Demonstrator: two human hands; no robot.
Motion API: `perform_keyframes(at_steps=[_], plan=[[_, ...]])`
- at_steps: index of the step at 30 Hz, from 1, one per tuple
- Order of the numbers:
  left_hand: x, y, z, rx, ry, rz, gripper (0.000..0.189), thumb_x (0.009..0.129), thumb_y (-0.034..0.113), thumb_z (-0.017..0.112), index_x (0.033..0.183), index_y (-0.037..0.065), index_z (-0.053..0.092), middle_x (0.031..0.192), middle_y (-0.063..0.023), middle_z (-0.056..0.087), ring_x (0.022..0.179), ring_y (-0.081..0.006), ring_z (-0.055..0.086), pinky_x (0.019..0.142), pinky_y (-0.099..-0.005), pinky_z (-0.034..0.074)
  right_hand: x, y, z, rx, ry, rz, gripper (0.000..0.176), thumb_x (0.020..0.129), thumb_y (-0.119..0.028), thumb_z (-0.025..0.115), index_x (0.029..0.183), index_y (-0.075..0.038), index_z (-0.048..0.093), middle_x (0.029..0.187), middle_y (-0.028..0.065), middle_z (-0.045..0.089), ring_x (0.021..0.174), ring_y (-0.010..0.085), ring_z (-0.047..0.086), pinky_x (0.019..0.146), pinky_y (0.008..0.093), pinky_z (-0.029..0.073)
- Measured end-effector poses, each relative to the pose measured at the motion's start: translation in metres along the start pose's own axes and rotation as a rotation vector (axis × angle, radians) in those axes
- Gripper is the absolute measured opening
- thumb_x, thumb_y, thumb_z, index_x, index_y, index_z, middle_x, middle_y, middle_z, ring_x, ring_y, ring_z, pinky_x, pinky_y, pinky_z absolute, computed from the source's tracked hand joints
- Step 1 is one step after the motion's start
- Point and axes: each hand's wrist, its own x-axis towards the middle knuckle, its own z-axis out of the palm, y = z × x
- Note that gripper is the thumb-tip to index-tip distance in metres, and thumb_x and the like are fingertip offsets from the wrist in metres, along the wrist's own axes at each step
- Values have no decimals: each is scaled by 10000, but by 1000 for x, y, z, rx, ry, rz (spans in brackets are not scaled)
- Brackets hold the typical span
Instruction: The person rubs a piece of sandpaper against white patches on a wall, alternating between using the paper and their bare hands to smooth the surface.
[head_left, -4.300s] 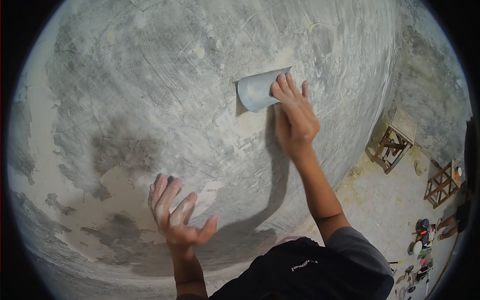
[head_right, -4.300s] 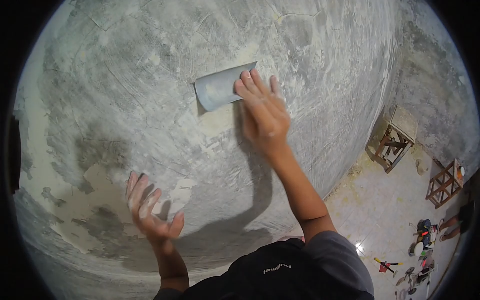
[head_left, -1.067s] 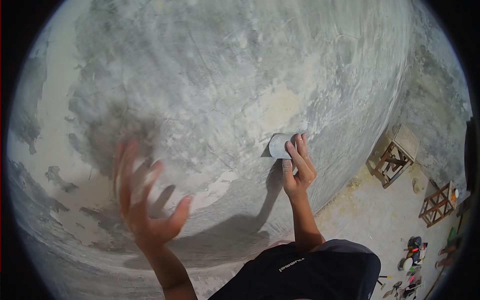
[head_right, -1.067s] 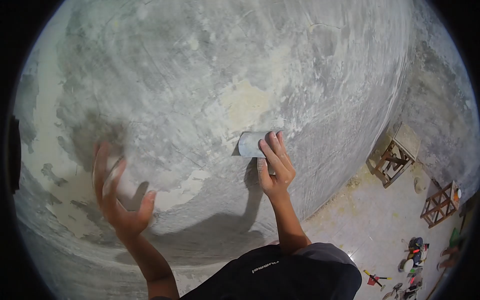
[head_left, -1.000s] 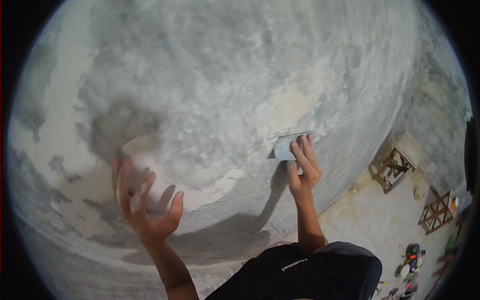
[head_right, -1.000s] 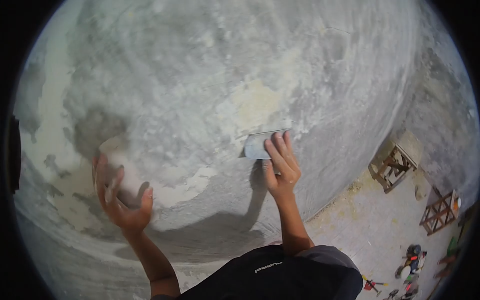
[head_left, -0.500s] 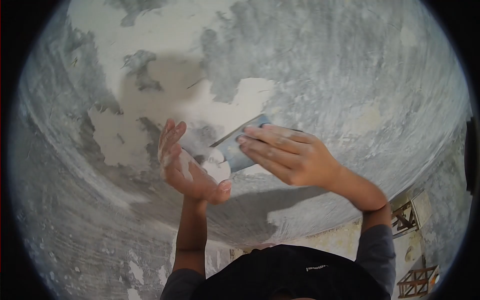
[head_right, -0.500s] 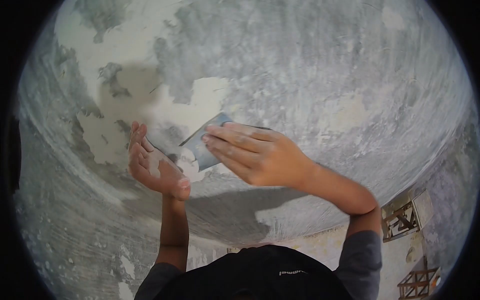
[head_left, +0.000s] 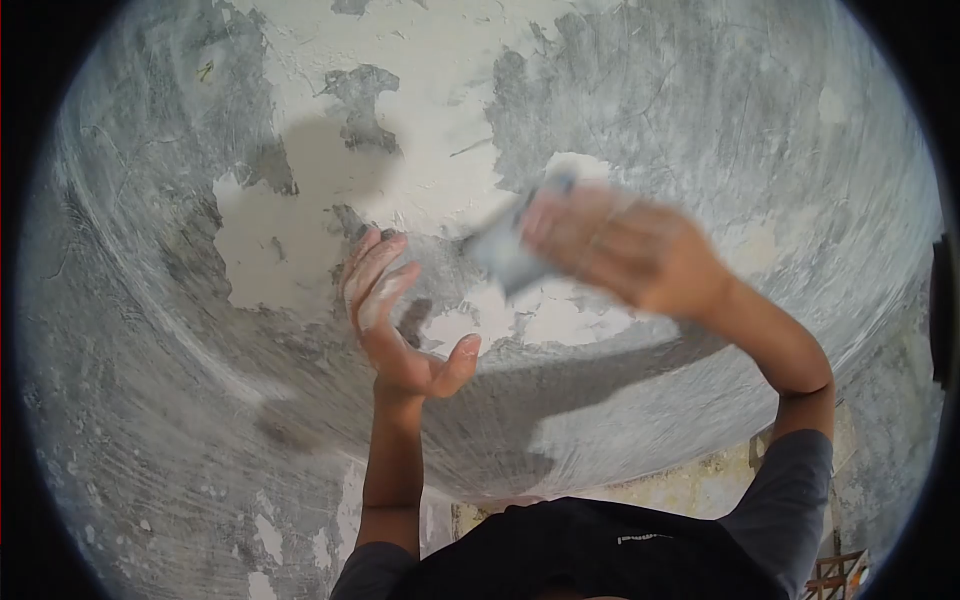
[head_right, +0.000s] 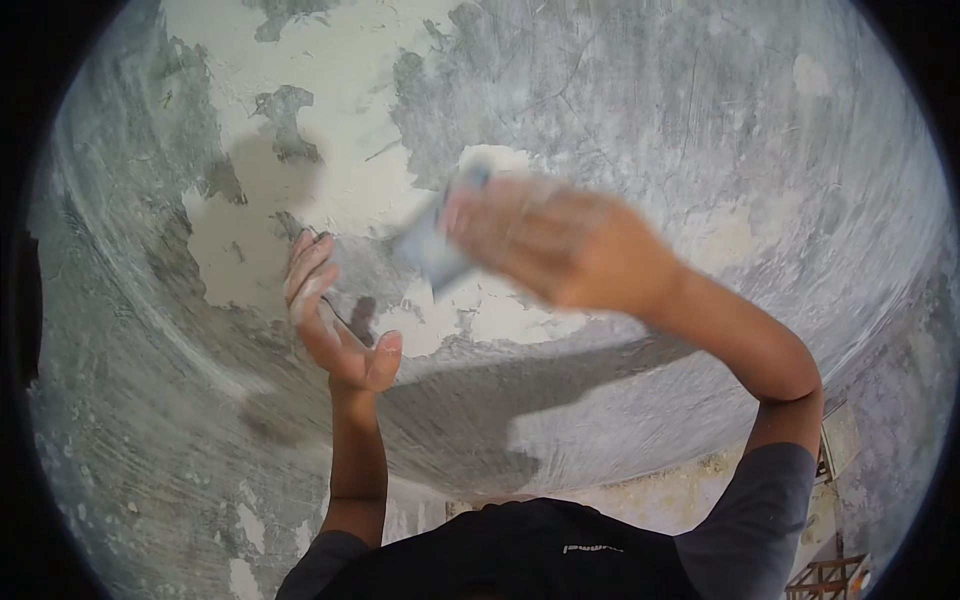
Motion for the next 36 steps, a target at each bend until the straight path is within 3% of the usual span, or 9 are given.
perform_keyframes(at_steps=[4,7,11,14,18,21,30,34,36], plan=[[-1,1,2,42,-47,6,679,848,493,694,1308,19,538,1361,-197,579,1349,-425,501,1140,-601,386,1,-4,3,-35,60,194,441,845,-193,793,1274,-127,717,1325,6,713,1298,190,634,1076,381,567],[5,1,5,63,-83,44,683,850,506,702,1308,21,558,1381,-187,578,1369,-421,493,1144,-585,383,-13,-17,10,34,-75,-66,419,865,-221,762,1270,-123,719,1355,27,701,1300,181,634,1050,333,564],[3,-1,9,25,-58,23,695,860,528,694,1329,34,555,1385,-189,580,1367,-400,498,1150,-582,374,0,-1,-8,-125,46,200,422,870,-210,763,1277,-108,712,1360,50,695,1277,168,648,1092,353,543],[-1,-1,9,21,-35,47,693,861,547,687,1318,43,555,1374,-187,585,1369,-395,494,1149,-581,375,-22,-41,18,-5,-92,-45,482,858,-259,811,1308,-123,703,1349,21,704,1226,182,681,948,324,616],[-5,-5,10,-1,-13,66,680,854,556,690,1301,60,556,1359,-181,592,1372,-388,490,1159,-577,362,-10,-7,2,-38,27,183,407,884,-157,750,1284,-90,714,1333,76,711,1230,187,682,958,302,602],[-5,-4,7,30,-38,51,659,849,552,696,1294,83,565,1357,-171,596,1372,-383,492,1175,-572,340,-23,-56,23,70,-94,-46,451,878,-177,762,1313,-82,698,1334,64,713,1228,204,686,929,307,610],[-7,-2,3,53,-86,52,619,844,562,694,1272,129,583,1346,-162,611,1364,-369,503,1174,-558,335,-28,-42,24,84,-58,-2,398,844,-193,785,1225,-84,745,1268,45,745,1216,196,692,982,320,596],[-11,-3,6,57,-74,41,596,848,564,685,1251,136,588,1338,-159,614,1352,-373,509,1173,-558,336,-3,-23,-3,-113,111,308,365,851,-175,776,1204,-84,754,1221,50,762,1184,168,704,999,298,594],[-9,-3,7,50,-72,46,586,847,559,685,1242,137,590,1340,-154,615,1352,-374,514,1171,-562,340,-18,-48,18,29,-43,36,368,853,-187,780,1207,-89,750,1240,46,755,1175,157,708,982,304,606]])
